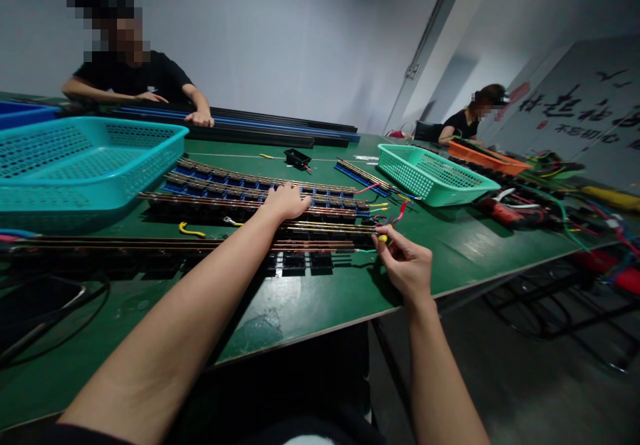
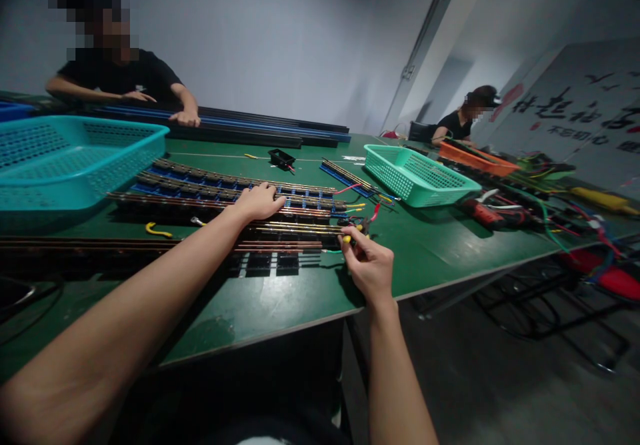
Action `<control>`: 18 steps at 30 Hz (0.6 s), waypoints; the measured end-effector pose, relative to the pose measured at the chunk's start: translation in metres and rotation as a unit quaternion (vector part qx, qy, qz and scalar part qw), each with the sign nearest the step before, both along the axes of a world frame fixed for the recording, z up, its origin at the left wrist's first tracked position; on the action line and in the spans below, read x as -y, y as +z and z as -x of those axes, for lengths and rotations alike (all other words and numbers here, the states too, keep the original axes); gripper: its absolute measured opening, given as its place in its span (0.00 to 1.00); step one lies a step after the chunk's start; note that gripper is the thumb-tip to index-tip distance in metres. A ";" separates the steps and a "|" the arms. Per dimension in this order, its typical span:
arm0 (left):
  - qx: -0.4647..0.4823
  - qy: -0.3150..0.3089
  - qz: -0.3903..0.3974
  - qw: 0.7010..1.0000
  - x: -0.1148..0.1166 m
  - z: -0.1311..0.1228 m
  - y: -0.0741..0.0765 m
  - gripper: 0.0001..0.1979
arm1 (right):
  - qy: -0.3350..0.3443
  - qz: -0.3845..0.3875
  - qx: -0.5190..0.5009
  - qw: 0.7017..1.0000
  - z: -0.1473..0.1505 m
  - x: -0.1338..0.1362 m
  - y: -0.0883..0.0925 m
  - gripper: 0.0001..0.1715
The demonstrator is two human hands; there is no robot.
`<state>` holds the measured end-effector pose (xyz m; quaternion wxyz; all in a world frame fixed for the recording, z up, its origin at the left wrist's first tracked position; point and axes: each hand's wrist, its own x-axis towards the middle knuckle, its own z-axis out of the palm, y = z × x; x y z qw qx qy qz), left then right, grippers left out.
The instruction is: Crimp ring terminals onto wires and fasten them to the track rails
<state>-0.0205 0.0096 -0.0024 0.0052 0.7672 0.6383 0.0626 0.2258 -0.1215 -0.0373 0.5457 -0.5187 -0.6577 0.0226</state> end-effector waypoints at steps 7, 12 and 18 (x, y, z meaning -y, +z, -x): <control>-0.006 0.003 -0.006 1.000 0.000 -0.001 0.000 0.32 | -0.015 0.015 -0.098 0.995 0.004 0.001 0.006 0.16; -0.002 0.001 -0.005 1.000 0.000 -0.001 0.000 0.33 | -0.019 -0.010 -0.216 0.976 0.009 -0.003 0.009 0.17; -0.001 0.001 -0.008 1.000 0.000 -0.001 0.000 0.33 | -0.020 -0.062 -0.310 0.948 0.009 -0.006 0.013 0.20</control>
